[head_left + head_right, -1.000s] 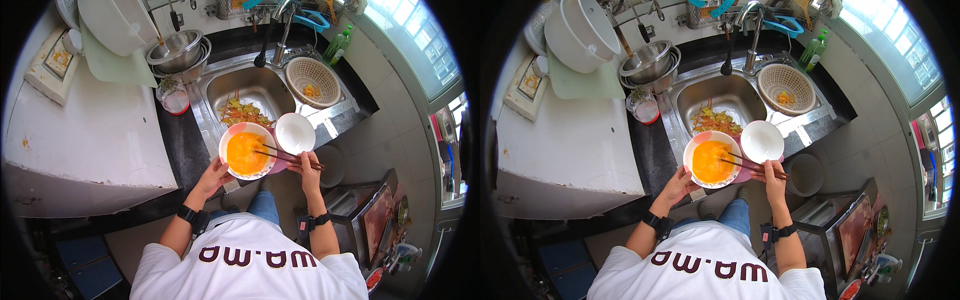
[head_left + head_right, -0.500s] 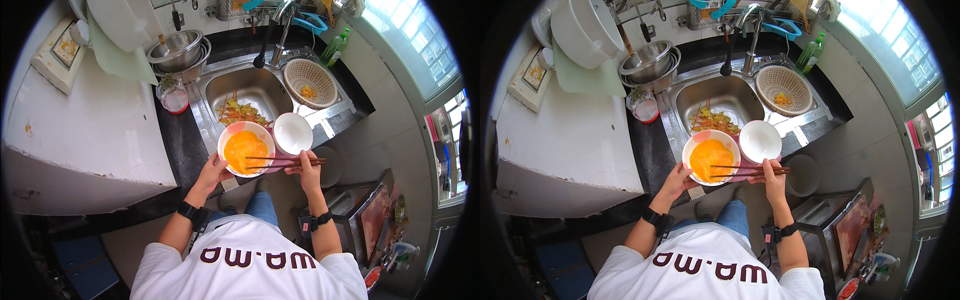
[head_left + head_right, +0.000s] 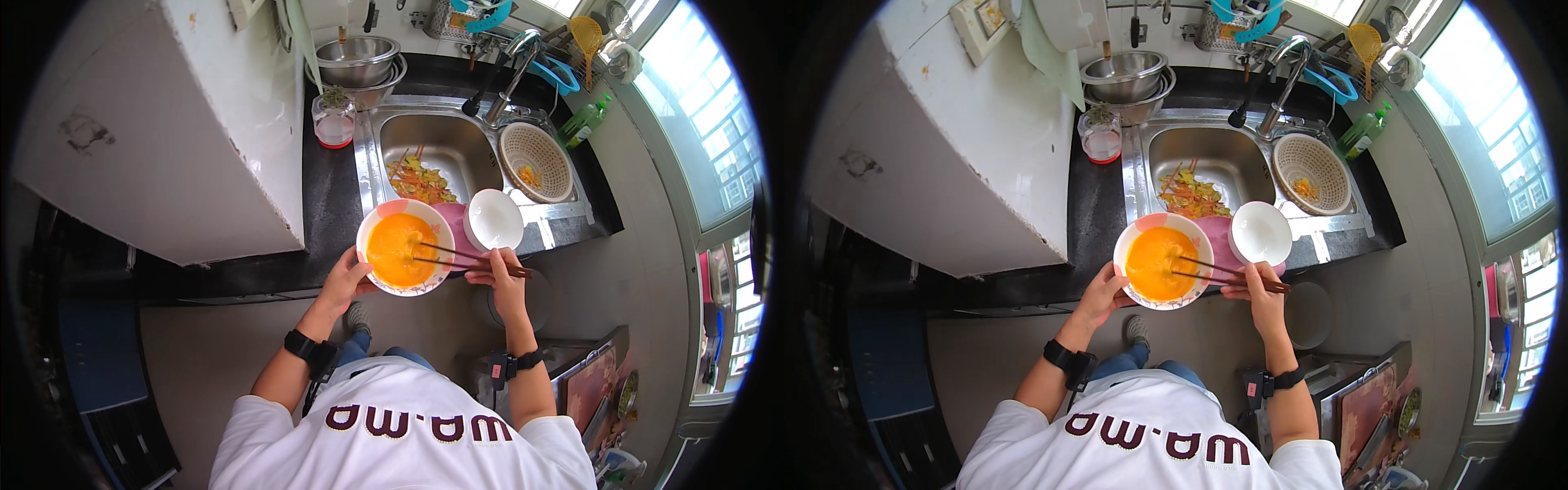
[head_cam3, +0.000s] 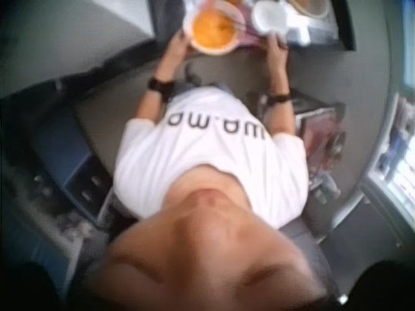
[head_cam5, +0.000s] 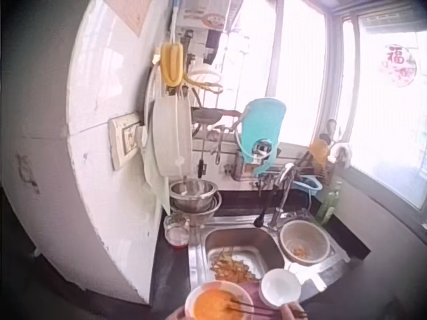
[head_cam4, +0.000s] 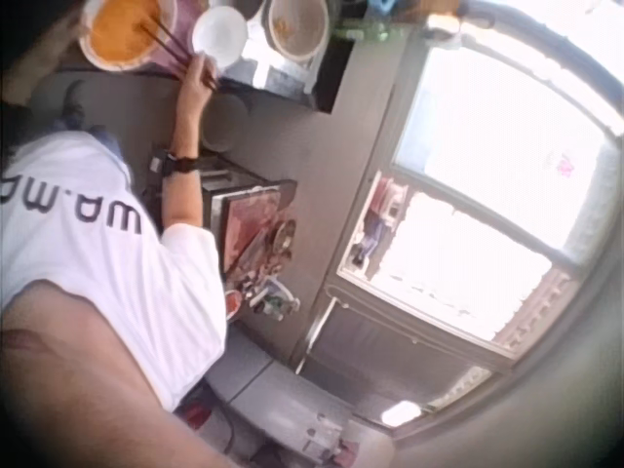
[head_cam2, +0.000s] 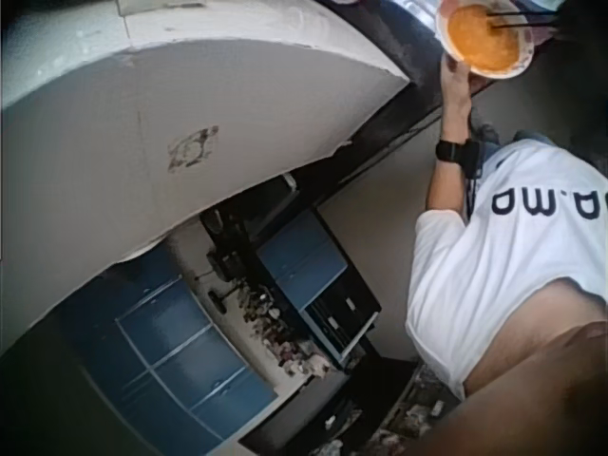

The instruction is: The person cracks several eggs into a bowl by hand, washes their hands in the sink, and then beats the eggs using chopsticks.

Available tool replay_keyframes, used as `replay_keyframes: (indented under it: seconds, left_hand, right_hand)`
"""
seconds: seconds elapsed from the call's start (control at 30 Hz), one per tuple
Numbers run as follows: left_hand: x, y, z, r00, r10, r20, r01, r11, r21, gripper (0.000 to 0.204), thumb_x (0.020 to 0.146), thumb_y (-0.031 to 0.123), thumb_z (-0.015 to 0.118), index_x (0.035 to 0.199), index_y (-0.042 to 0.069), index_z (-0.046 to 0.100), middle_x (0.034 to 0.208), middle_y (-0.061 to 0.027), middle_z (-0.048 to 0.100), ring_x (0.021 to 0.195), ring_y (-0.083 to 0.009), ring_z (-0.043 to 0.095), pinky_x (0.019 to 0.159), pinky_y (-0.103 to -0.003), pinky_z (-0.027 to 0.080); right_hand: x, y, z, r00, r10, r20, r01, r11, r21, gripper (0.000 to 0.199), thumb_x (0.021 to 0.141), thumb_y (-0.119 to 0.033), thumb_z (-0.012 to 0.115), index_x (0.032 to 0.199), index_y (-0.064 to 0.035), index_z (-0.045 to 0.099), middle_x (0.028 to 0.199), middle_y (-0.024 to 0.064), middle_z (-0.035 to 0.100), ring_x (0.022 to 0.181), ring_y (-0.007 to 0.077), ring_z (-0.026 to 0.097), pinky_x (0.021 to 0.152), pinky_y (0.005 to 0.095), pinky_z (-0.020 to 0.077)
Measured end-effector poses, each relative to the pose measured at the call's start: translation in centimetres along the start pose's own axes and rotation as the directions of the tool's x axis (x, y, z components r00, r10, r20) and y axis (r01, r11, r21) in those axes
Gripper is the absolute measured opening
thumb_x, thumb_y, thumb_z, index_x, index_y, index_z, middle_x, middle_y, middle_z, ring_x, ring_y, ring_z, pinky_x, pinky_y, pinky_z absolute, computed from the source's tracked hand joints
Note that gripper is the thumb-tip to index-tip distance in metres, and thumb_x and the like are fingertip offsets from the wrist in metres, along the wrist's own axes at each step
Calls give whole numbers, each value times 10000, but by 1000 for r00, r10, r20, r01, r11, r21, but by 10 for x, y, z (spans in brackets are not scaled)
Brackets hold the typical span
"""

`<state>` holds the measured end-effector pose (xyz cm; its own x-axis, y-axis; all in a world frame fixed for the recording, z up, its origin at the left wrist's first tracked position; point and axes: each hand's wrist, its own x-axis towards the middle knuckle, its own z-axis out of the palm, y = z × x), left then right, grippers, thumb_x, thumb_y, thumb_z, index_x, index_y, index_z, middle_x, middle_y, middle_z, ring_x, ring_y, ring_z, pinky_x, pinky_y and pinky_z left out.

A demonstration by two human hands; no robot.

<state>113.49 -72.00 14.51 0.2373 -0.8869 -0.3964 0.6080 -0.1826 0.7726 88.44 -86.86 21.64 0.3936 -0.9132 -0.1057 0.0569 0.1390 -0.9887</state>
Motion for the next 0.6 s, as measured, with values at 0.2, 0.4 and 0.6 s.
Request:
replay_keyframes:
  seconds: [0.2,0.4,0.6]
  left_hand:
    - [-98,-26,-16,986,62,-157,-79,992,-99,559,876,240,601,1354,72,366,1177,-108,570,988,-196,641,817,-345,563]
    - [-220,-55,-49,942,90,-324,-147,976,-158,556,888,260,579,1364,76,358,1190,-94,562,1005,-187,625,830,-336,550]
    - [-338,-68,-96,832,182,-525,-293,946,-137,600,877,292,554,1401,113,321,1240,-84,541,1061,-180,600,852,-351,540]
  right_hand:
    - [-33,4,27,978,51,203,-46,999,-28,242,977,-220,492,910,8,537,767,165,644,619,248,672,552,306,564]
    - [-86,10,89,863,173,475,-141,985,-101,278,969,-243,510,904,25,544,763,162,642,612,232,666,548,311,558]
    - [-137,24,190,676,178,716,-130,984,-122,291,971,-257,515,891,22,531,772,185,648,601,241,671,544,297,563]
